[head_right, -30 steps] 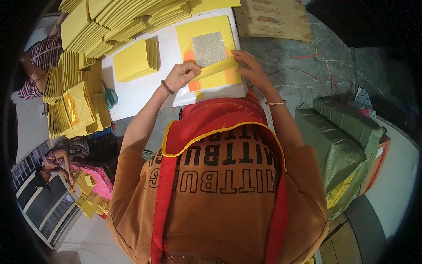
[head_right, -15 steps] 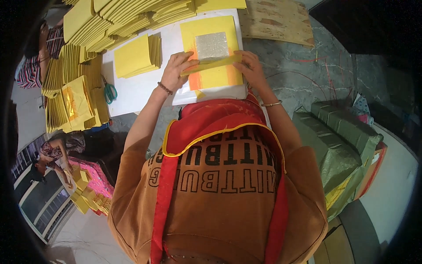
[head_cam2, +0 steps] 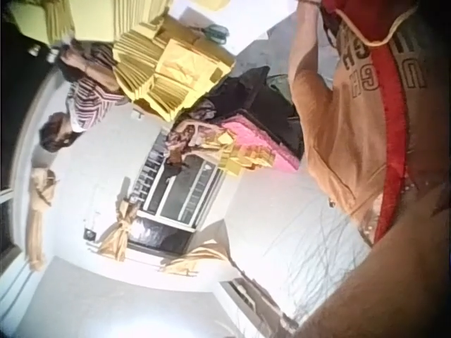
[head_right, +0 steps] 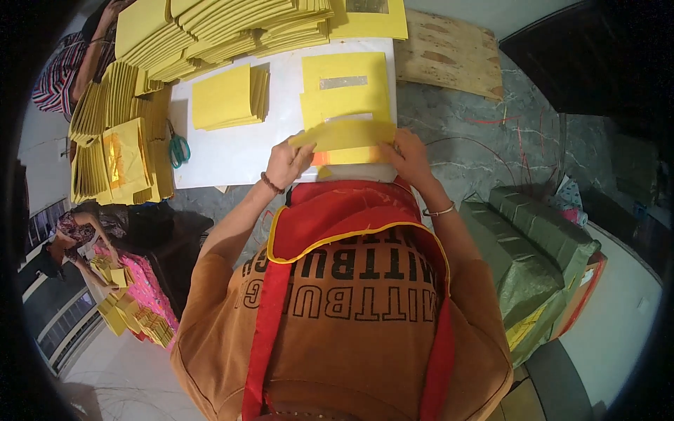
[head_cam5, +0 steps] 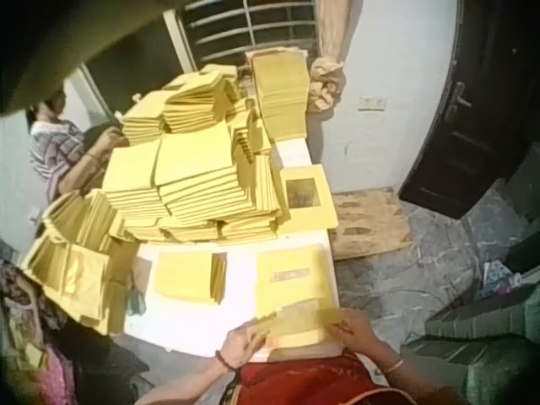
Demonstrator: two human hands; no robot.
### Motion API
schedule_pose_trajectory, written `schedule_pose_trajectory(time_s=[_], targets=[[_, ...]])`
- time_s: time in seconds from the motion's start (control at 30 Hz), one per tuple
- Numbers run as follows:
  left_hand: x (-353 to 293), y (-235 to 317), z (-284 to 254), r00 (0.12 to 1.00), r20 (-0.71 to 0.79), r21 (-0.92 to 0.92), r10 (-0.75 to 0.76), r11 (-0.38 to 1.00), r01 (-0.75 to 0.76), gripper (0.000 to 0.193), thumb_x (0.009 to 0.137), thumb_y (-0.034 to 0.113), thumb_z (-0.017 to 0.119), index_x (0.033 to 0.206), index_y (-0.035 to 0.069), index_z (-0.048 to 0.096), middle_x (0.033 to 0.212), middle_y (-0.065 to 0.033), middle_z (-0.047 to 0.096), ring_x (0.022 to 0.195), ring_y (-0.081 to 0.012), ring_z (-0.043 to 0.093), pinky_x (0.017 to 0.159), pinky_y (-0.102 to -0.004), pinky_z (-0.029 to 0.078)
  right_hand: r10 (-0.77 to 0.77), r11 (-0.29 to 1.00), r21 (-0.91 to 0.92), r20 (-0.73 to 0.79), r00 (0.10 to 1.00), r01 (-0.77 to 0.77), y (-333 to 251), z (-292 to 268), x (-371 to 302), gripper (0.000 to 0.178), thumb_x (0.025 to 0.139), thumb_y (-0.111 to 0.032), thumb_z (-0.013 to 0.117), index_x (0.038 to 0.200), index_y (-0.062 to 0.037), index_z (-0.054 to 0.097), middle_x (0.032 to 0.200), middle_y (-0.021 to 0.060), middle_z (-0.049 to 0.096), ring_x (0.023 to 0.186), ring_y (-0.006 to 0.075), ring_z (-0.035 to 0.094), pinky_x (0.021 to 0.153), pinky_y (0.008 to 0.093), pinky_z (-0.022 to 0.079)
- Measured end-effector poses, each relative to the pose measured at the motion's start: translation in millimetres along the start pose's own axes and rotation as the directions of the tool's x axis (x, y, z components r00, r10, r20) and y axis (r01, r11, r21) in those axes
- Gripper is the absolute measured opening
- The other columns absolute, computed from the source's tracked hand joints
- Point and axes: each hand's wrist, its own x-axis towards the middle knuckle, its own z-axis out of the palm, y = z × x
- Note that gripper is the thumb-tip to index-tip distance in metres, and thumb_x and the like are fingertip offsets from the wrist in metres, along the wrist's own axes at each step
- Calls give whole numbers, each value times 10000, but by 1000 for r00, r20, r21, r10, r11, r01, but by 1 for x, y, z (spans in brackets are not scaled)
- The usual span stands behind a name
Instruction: Folding and stacking sheets of yellow joss paper.
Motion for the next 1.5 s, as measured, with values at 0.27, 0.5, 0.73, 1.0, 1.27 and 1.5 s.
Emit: schedule_pose_trajectory(time_s=[0.27,0.5,0.73,1.0,1.27,1.5], targets=[[16,-16,27,904,-105,-412,-415,845,340,263,859,158,537,1076,11,510,601,-142,583,555,-255,604,517,-368,454,359,917,207,-52,932,-342,-17,12,25,389,827,-104,581,1206,-49,506,857,56,607,704,103,539,640,242,442],[27,-24,28,922,-150,-229,-358,919,320,656,828,120,547,1382,59,202,660,-184,599,584,-342,601,543,-402,462,347,938,74,-123,930,-340,-6,23,26,404,802,-79,588,1201,-74,525,739,65,577,630,122,511,611,251,440],[24,-7,17,868,-105,-447,-485,803,394,655,822,133,561,1373,35,222,754,-169,622,673,-325,601,598,-395,462,289,953,-20,-232,929,-301,-5,31,25,367,791,-81,594,1157,-62,561,730,81,570,611,138,505,585,274,428],[21,20,43,982,16,510,188,843,-170,633,819,371,575,1339,81,359,1408,-152,297,1299,-287,284,1039,-466,222,247,958,-58,-321,914,-279,-9,37,23,356,787,-96,586,1143,-94,579,874,106,603,686,205,573,637,287,459],[23,7,54,963,164,501,212,824,-266,661,838,443,520,1359,85,330,1430,-137,268,1318,-276,250,1058,-454,202,198,921,-297,-201,959,-252,6,39,5,501,832,-246,546,1313,-178,425,1373,155,337,1220,345,337,976,449,284],[35,10,51,943,101,584,318,748,-315,558,815,290,561,1293,42,413,1307,-162,416,1134,-297,428,922,-410,363,286,946,-122,-111,952,-299,23,47,0,467,922,-298,359,1379,-202,332,1423,199,248,1306,368,224,1042,462,186]])
